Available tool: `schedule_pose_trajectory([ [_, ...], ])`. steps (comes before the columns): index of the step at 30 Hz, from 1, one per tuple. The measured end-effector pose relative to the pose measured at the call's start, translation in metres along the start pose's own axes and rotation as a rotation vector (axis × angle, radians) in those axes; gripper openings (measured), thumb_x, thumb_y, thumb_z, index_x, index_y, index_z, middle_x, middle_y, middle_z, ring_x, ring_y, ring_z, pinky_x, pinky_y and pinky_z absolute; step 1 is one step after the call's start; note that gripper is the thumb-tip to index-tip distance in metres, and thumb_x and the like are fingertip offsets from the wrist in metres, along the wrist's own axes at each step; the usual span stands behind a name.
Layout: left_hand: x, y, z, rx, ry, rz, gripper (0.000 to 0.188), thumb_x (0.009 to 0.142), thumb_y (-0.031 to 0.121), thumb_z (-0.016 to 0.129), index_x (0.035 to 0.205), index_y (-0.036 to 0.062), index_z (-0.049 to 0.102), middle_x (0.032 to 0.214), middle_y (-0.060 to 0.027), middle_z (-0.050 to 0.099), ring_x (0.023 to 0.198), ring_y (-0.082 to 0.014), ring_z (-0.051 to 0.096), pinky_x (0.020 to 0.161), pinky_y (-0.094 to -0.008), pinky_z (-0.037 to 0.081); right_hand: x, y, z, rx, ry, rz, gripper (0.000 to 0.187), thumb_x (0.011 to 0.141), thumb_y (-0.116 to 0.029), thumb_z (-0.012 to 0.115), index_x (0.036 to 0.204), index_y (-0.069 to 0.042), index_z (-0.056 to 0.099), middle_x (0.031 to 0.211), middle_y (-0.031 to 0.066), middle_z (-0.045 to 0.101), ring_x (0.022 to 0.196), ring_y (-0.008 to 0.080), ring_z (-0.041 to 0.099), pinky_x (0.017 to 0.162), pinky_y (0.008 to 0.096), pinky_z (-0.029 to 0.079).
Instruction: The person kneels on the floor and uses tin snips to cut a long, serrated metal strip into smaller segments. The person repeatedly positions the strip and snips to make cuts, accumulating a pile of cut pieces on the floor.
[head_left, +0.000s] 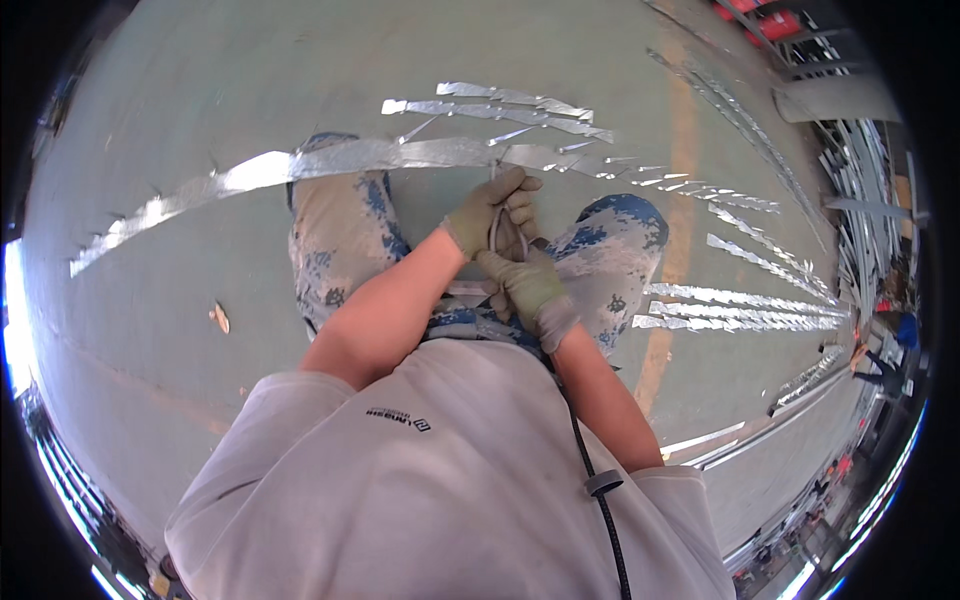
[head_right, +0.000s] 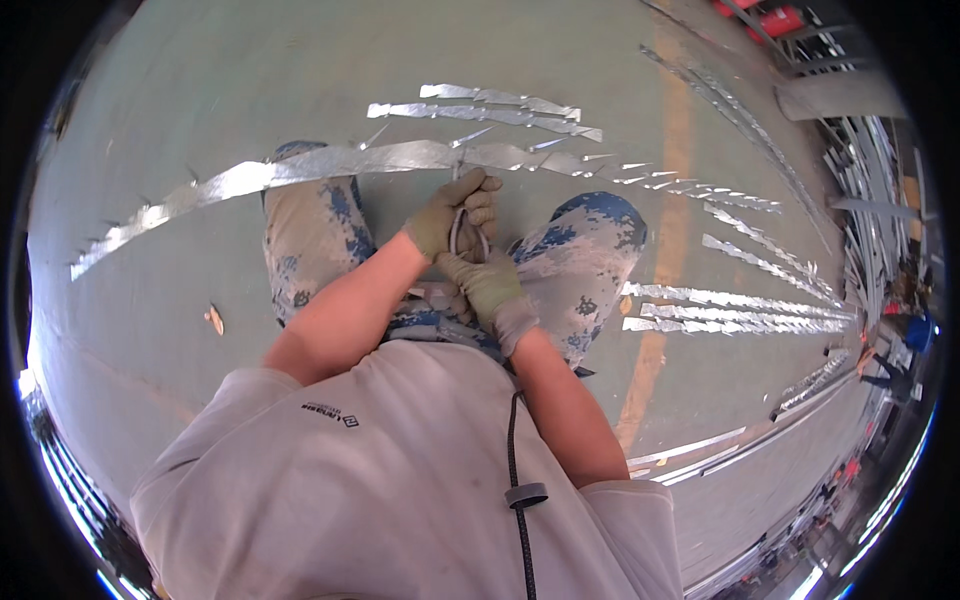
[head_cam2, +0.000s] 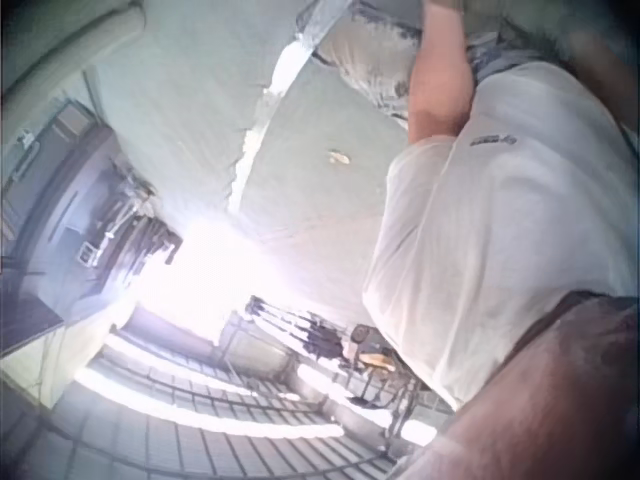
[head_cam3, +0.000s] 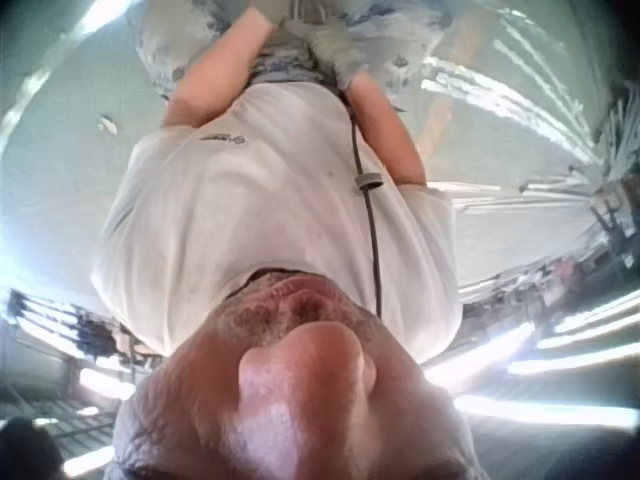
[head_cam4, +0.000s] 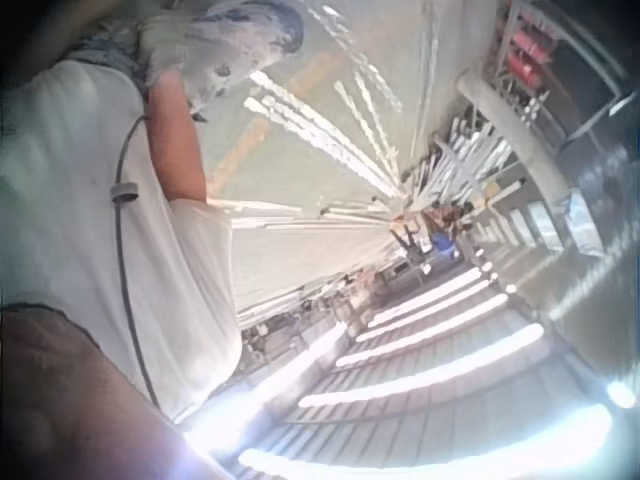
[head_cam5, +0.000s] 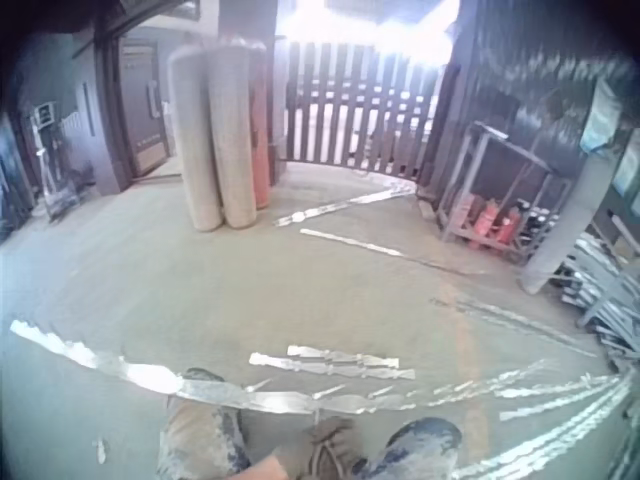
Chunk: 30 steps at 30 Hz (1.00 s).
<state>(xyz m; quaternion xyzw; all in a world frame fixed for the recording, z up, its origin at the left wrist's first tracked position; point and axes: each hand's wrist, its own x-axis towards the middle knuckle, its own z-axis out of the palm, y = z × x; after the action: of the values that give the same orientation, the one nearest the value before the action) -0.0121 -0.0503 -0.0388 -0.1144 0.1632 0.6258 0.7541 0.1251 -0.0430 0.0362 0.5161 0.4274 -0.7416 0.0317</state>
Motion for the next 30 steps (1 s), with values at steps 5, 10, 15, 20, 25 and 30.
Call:
schedule_pose_trajectory([
  [5, -0.006, 0.02, -0.024, 0.48, 0.144, 0.134, 0.032, 0.102, 0.033, 0.061, 0.121, 0.0073, 0.062, 0.079, 0.0047, 0.052, 0.07, -0.0113, 0.053, 0.071, -0.0311, 0.051, 0.017, 0.013, -0.002, 0.057, -0.063, 0.02, 0.039, 0.089, -0.031, 0.078, 0.113, -0.002, 0.066, 0.082, 0.0114, 0.068, 0.061, 0.0219, 0.064, 0.053, 0.0364, 0.052],
  [10, -0.001, 0.011, 0.015, 0.452, 0.451, 0.14, 0.028, 0.1, 0.037, 0.068, 0.1, 0.009, 0.062, 0.063, 0.0085, 0.036, 0.054, -0.0074, 0.037, 0.056, -0.0275, 0.041, 0.019, 0.026, -0.013, 0.264, -0.298, 0.096, 0.029, 0.089, -0.029, 0.077, 0.103, -0.004, 0.069, 0.082, 0.0087, 0.068, 0.063, 0.0229, 0.065, 0.054, 0.0355, 0.055],
  [15, 0.003, 0.008, 0.02, 0.486, 0.494, 0.185, 0.031, 0.098, 0.034, 0.071, 0.105, 0.0064, 0.058, 0.063, 0.0089, 0.034, 0.051, -0.0063, 0.034, 0.05, -0.0246, 0.035, 0.009, 0.013, -0.021, 0.669, -0.638, 0.202, 0.013, 0.09, -0.021, 0.072, 0.087, -0.012, 0.064, 0.072, 0.0, 0.058, 0.058, 0.0158, 0.058, 0.052, 0.0357, 0.05],
  [20, 0.01, 0.01, 0.01, 0.457, 0.506, 0.15, 0.026, 0.101, 0.032, 0.066, 0.1, 0.0074, 0.058, 0.058, 0.0087, 0.031, 0.048, -0.0066, 0.032, 0.048, -0.0255, 0.036, 0.04, 0.036, -0.016, 0.505, -0.534, 0.142, 0.014, 0.095, -0.023, 0.067, 0.088, -0.011, 0.063, 0.069, -0.0025, 0.053, 0.049, 0.011, 0.045, 0.047, 0.0334, 0.042],
  [25, 0.012, 0.015, 0.003, 0.404, 0.462, 0.132, 0.025, 0.104, 0.031, 0.063, 0.097, 0.0076, 0.058, 0.057, 0.0096, 0.027, 0.046, -0.0051, 0.027, 0.047, -0.0242, 0.033, 0.035, 0.028, -0.005, 0.33, -0.318, 0.115, 0.019, 0.092, -0.023, 0.071, 0.084, -0.008, 0.062, 0.067, 0.0002, 0.052, 0.044, 0.0128, 0.041, 0.044, 0.0344, 0.038],
  [30, 0.013, 0.023, -0.017, 0.29, 0.243, 0.095, 0.024, 0.105, 0.03, 0.06, 0.098, 0.0075, 0.058, 0.057, 0.0101, 0.024, 0.046, -0.0043, 0.024, 0.047, -0.023, 0.031, 0.035, 0.031, 0.008, 0.227, -0.098, 0.055, 0.023, 0.086, -0.022, 0.077, 0.08, -0.006, 0.062, 0.066, 0.0053, 0.054, 0.045, 0.0192, 0.045, 0.041, 0.0377, 0.036],
])
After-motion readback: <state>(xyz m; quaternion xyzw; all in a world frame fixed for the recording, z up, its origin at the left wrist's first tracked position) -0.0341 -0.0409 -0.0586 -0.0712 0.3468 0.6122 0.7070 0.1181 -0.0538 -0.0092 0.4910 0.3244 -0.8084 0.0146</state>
